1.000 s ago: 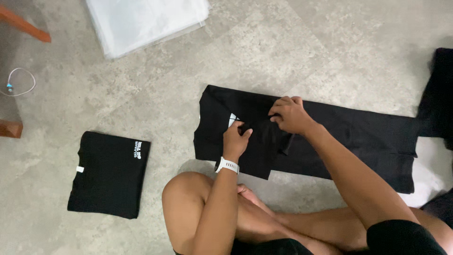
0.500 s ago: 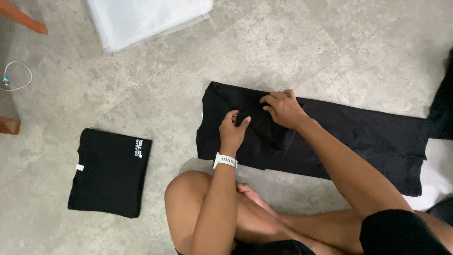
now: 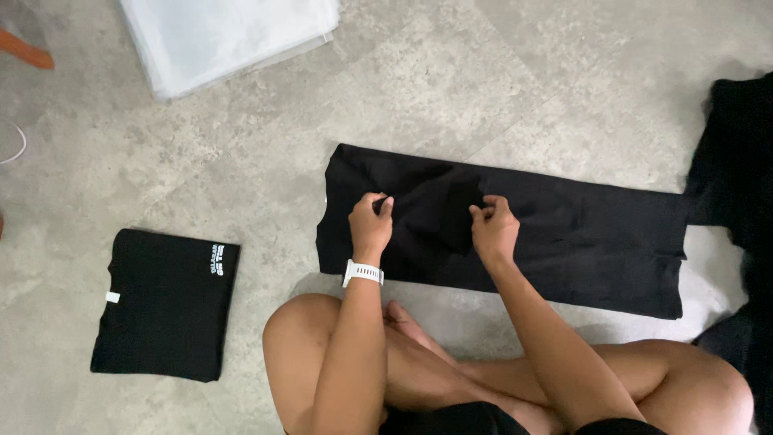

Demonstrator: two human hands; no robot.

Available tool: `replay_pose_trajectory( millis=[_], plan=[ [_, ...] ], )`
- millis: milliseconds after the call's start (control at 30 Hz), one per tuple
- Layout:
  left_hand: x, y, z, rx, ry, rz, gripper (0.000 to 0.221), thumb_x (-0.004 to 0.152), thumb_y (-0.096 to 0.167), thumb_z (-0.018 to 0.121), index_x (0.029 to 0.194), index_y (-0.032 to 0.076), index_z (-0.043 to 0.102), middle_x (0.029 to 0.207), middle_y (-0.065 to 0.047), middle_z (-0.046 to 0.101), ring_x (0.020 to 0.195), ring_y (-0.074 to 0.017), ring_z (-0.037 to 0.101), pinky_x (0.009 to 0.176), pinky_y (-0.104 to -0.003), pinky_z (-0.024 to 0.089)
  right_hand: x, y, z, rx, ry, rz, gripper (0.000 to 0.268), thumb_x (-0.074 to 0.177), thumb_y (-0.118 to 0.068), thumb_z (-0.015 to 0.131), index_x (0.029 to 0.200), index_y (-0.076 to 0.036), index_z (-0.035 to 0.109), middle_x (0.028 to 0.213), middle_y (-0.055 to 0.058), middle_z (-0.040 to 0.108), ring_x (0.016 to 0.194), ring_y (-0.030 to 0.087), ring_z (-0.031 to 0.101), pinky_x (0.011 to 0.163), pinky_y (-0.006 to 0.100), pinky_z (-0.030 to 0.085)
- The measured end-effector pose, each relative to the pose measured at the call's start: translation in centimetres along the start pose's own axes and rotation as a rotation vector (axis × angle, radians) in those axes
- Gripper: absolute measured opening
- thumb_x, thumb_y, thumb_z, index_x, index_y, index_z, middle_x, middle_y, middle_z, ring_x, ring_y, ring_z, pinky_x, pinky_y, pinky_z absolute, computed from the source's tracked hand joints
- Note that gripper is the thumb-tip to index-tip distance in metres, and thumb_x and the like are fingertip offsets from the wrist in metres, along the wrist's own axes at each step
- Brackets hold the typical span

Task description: The person folds black t-shirts by hand while sitting on the floor, placing them into a stack.

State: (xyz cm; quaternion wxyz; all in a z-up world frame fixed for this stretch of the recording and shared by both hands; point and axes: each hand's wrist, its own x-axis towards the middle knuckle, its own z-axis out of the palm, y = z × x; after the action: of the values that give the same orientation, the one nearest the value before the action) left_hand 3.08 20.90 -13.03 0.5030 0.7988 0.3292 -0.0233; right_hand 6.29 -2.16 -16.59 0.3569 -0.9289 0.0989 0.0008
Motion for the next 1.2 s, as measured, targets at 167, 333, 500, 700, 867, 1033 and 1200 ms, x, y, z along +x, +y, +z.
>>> replay_pose_trajectory(
  millis=[167,333,500,700,867,1033,1200],
  plan=[
    [-0.2,-0.4,-1.6,0.047,-0.077,-0.094,0.042,0.089,0.044,0.066,0.115,0.011,0.065,0.109,-0.017,0.069,0.108,-0.0339,0.065,0.086,-0.042,0.056,-4.0,-4.0,-3.0,-0.063,0.126,-0.193,0.034,0.086,-0.023,0.075,0.107,-0.007,0.054,0.085,0.01,0.06,0.085,0.033,0.066,0.073,0.045,0.054],
    [-0.8,-0.4,-3.4,0.175,-0.209,-0.204,0.063,0.08,0.052,0.07,0.128,0.014,0.054,0.117,-0.015,0.066,0.113,-0.0293,0.064,0.09,-0.04,0.055,-11.8,-4.1,-1.4,0.008,-0.221,0.013,0.029,0.087,-0.036,0.072,0.096,-0.009,0.065,0.076,0.01,0.072,0.079,0.032,0.07,0.069,0.043,0.054],
    [-1.8,-2.0,-3.9,0.253,-0.28,-0.116,0.058,0.083,0.04,0.069,0.128,0.006,0.055,0.12,-0.02,0.065,0.117,-0.0337,0.061,0.092,-0.042,0.054,-13.6,-3.9,2.3,-0.047,-0.311,0.187,0.039,0.08,-0.043,0.075,0.104,-0.014,0.063,0.081,0.003,0.073,0.086,0.028,0.071,0.078,0.044,0.056],
    [-2.6,-4.5,-3.2,0.432,-0.291,-0.063,0.055,0.09,0.035,0.062,0.136,0.007,0.05,0.127,-0.021,0.061,0.118,-0.0353,0.06,0.094,-0.044,0.054,-13.9,-0.3,3.9,0.029,-0.496,0.27,0.027,0.077,-0.035,0.074,0.094,-0.014,0.071,0.066,0.0,0.068,0.064,0.016,0.07,0.069,0.033,0.055],
    [-4.5,-3.0,-3.7,0.63,-0.319,-0.118,0.055,0.09,0.03,0.058,0.135,0.0,0.047,0.125,-0.024,0.06,0.114,-0.0386,0.062,0.092,-0.046,0.054,-14.0,-0.7,3.1,-0.201,-0.667,0.218,0.026,0.071,-0.04,0.074,0.082,-0.017,0.071,0.051,0.0,0.065,0.07,0.022,0.073,0.071,0.035,0.054],
    [-5.3,-1.0,-4.3,0.656,-0.22,-0.155,0.053,0.089,0.035,0.06,0.131,0.002,0.052,0.118,-0.019,0.065,0.11,-0.0377,0.064,0.088,-0.048,0.054,-14.0,-2.2,1.4,-0.226,-0.706,0.187,0.035,0.074,-0.038,0.075,0.093,-0.009,0.071,0.079,0.012,0.072,0.094,0.03,0.07,0.085,0.041,0.054],
    [-3.6,-1.4,-2.2,0.446,-0.109,-0.069,0.041,0.091,0.042,0.061,0.115,0.009,0.062,0.107,-0.013,0.069,0.107,-0.0351,0.065,0.087,-0.046,0.055,-13.9,-2.8,0.5,-0.346,-0.781,0.106,0.04,0.076,-0.036,0.075,0.101,-0.006,0.07,0.101,0.018,0.072,0.109,0.036,0.065,0.091,0.046,0.054]
  ],
)
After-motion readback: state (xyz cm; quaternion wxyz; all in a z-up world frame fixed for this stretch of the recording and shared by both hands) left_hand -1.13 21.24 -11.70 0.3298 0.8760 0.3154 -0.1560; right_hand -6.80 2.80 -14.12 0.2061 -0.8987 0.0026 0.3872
